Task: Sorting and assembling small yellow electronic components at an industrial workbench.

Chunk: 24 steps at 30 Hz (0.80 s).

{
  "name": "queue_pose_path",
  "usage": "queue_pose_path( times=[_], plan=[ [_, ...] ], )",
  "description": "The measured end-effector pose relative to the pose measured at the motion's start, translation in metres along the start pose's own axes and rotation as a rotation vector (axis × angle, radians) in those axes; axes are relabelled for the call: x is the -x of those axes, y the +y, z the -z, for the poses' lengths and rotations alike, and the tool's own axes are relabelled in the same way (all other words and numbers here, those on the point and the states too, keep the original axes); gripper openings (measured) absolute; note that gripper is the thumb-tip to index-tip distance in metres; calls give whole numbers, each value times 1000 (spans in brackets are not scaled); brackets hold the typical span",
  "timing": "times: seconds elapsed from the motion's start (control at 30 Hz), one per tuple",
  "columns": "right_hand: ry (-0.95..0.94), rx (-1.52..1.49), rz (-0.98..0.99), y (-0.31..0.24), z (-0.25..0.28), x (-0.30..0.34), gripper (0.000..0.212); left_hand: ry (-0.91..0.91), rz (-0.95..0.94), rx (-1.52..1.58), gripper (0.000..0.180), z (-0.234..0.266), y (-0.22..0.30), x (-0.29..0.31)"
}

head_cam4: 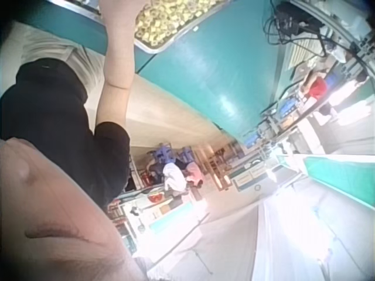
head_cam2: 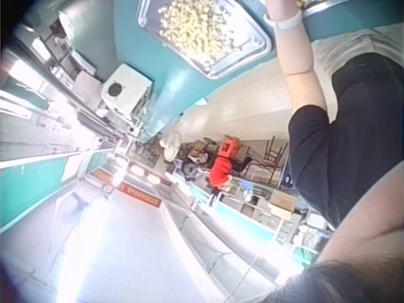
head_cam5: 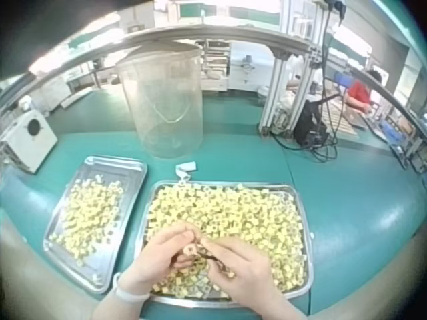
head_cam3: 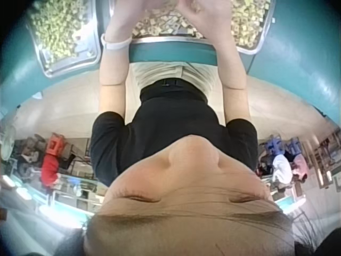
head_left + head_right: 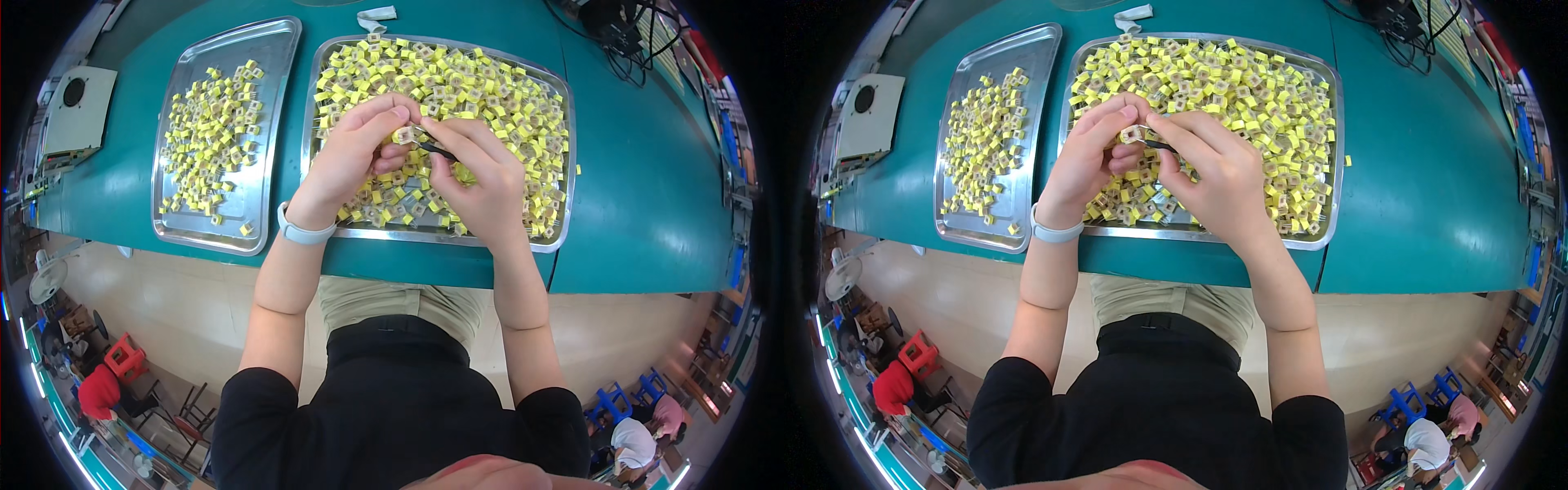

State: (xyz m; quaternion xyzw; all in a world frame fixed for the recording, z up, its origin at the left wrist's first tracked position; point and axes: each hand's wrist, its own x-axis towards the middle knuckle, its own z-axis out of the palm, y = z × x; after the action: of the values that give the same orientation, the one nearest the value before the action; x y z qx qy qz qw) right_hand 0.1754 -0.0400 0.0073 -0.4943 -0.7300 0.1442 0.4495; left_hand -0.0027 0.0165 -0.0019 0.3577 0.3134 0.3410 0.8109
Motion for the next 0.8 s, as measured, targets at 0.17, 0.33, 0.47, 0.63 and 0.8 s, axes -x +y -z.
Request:
queue_pose_path(
  times=[0.17,0.33,0.47,0.63,0.8],
  plan=[
    [-2,8,14,2,-2,1,43,-29,52,29,17,2,0,0],
    [-16,42,78,7,-2,1,45,-124,109,175,17,10,-2,-1],
    [-16,61,119,9,-1,1,46,-115,128,174,17,10,-2,-2],
    [-28,71,110,5,3,-2,45,-96,137,133,22,10,0,-1],
    [61,-16,-23,3,7,-2,43,43,63,141,28,1,8,0]
  ],
)
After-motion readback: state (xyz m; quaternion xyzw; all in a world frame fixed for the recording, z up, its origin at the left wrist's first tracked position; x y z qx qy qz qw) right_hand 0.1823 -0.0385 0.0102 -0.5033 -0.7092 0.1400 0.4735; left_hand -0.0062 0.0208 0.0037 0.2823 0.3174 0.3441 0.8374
